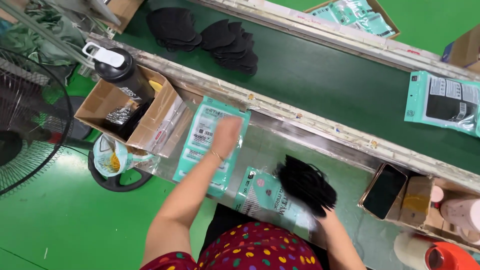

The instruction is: Packaging black face masks into plastic bags on a conveyor belt in a factory setting.

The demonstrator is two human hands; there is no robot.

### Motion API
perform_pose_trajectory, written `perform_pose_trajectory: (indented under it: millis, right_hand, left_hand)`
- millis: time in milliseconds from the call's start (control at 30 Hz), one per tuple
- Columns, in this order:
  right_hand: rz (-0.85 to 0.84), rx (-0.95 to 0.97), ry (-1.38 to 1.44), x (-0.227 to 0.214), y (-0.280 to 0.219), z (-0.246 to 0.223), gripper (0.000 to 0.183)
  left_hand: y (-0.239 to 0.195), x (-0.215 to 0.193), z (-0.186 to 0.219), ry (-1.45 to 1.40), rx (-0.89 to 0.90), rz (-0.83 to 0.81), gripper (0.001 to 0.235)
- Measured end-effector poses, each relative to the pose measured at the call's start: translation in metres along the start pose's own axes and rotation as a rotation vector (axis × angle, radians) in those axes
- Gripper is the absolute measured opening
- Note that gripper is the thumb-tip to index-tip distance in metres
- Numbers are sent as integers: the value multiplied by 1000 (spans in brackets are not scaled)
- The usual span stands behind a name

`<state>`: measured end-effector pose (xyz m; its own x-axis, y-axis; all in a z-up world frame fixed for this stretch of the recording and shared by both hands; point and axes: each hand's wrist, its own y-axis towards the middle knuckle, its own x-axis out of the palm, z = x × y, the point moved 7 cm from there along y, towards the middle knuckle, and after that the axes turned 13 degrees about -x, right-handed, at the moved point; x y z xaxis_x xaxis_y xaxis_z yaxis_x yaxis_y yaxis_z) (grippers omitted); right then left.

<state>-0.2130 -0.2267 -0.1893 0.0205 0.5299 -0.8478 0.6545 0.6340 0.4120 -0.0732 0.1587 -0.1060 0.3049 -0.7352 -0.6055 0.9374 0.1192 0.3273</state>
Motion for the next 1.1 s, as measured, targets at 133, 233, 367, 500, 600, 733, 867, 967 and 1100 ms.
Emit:
perform_pose_trajectory:
  millis: [133, 233, 367, 500, 600, 733, 867, 967, 1100]
  right_hand:
    - [149, 197, 423, -31, 36, -22, 49]
    - [211, 316, 539, -62, 74, -36, 42]
    - [130, 446, 183, -64, 58, -41, 39]
    - [22, 456, 35, -64, 53, -29, 37]
    - [184, 420, 246, -45, 34, -15, 47]
    - [280, 537, 769, -52, 46, -31, 43]
    - [483, 936, 1183, -56, 66, -26, 30]
    - [613, 885, 1069, -90, 95, -40, 38]
    - [373, 734, 889, -59, 73, -54, 46]
  left_hand:
    - [32, -50, -3, 188, -26, 182, 21]
    - [45, -40, -24, 357, -270, -50, 30]
    - [37, -30, -30, 396, -395, -309, 21]
    - [32, -31, -21, 301, -342, -215, 17]
    - [19, -11, 14, 155, -29, -245, 8]
    - [-32, 2, 137, 37, 357, -334, 21]
    - [-58, 10, 184, 38, 539, -556, 25]
    - [-67, 15, 195, 110, 688, -611, 21]
    - [-75, 8, 217, -57, 761, -624, 30]
